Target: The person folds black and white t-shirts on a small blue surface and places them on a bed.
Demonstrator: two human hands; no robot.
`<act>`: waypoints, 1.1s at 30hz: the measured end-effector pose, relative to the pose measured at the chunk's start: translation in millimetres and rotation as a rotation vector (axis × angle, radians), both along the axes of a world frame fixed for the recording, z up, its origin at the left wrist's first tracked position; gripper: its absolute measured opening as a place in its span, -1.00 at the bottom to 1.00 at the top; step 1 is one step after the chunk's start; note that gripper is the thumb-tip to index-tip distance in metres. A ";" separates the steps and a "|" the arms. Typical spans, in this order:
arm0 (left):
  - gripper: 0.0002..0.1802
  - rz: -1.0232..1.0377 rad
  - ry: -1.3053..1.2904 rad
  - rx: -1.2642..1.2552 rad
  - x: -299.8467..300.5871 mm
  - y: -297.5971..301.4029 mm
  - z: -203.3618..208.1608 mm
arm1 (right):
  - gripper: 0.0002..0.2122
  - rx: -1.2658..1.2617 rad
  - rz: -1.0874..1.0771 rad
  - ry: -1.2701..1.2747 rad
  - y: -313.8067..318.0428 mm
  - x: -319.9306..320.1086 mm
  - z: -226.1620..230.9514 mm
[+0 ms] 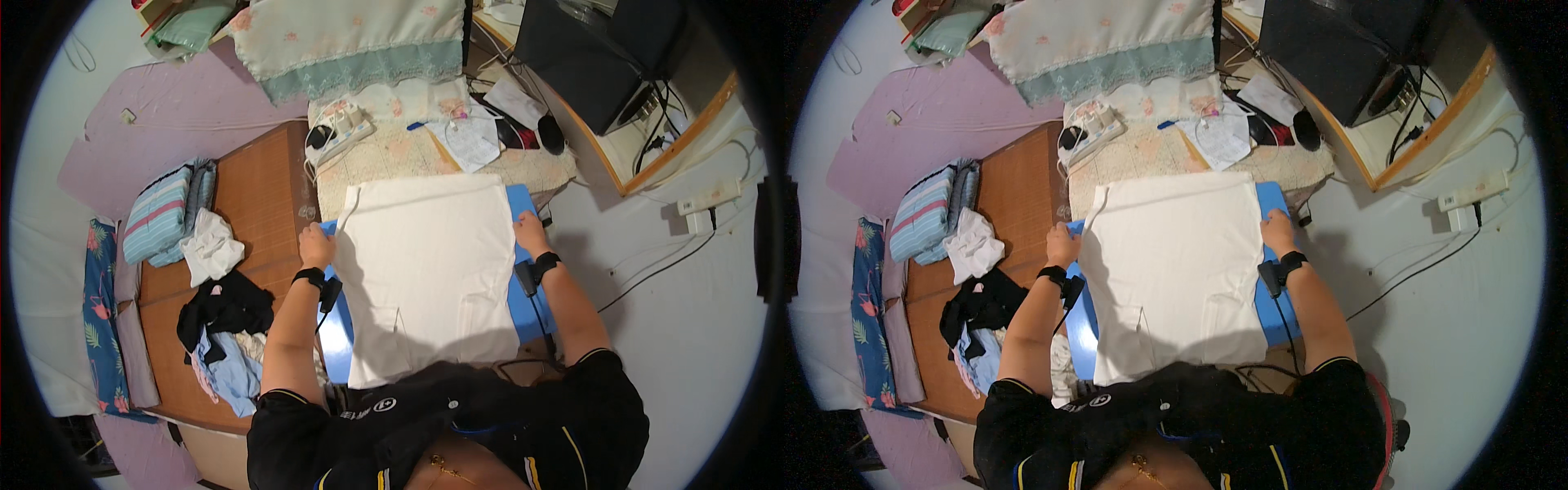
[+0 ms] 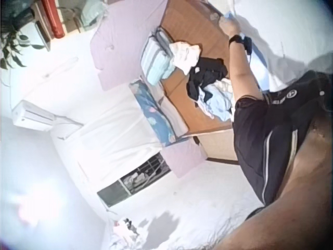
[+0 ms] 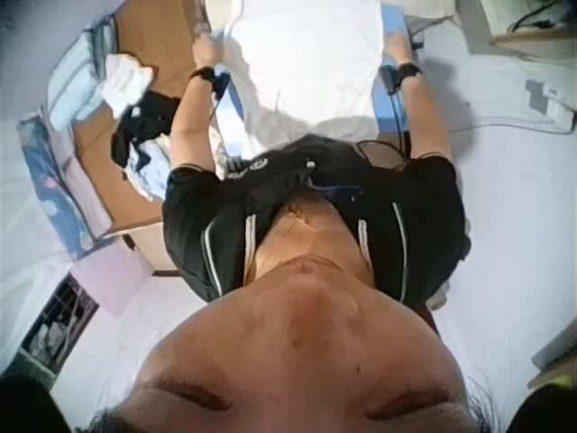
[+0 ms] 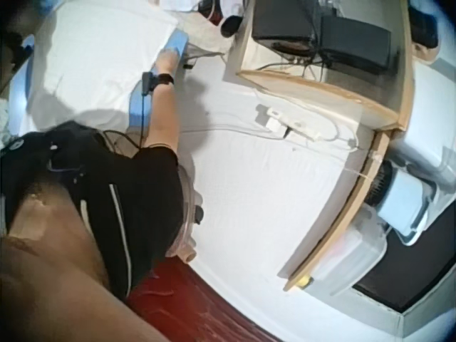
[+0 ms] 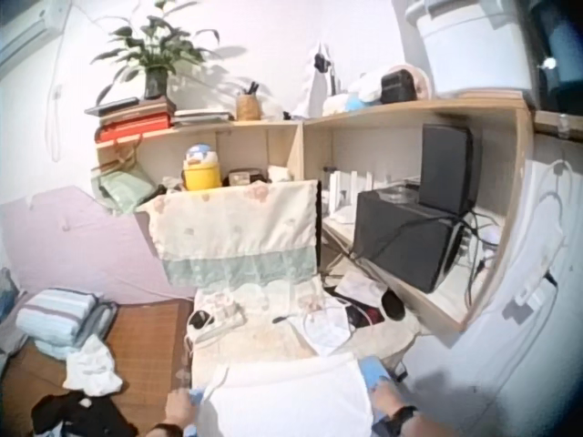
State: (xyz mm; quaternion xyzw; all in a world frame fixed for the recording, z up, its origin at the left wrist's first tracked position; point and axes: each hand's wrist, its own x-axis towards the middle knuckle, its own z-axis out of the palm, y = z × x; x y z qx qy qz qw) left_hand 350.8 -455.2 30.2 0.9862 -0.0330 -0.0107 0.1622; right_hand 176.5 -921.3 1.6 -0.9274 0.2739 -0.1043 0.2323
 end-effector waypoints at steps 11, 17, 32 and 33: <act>-0.66 0.143 0.205 -0.142 68.9 -60.5 -24.9 | -0.74 -0.015 -0.056 -0.046 -10.5 111.3 -6.4; -0.74 0.164 -0.191 -0.359 91.0 -22.8 -35.4 | -0.77 0.077 -0.014 -0.248 -16.7 123.9 -2.2; -0.85 0.223 -0.088 -0.430 95.5 -21.0 -33.3 | -0.77 0.120 -0.096 -0.212 -24.0 111.6 2.1; -0.85 0.222 -0.085 -0.395 93.8 -18.2 -31.9 | -0.74 0.067 -0.026 -0.199 -28.5 110.5 -2.9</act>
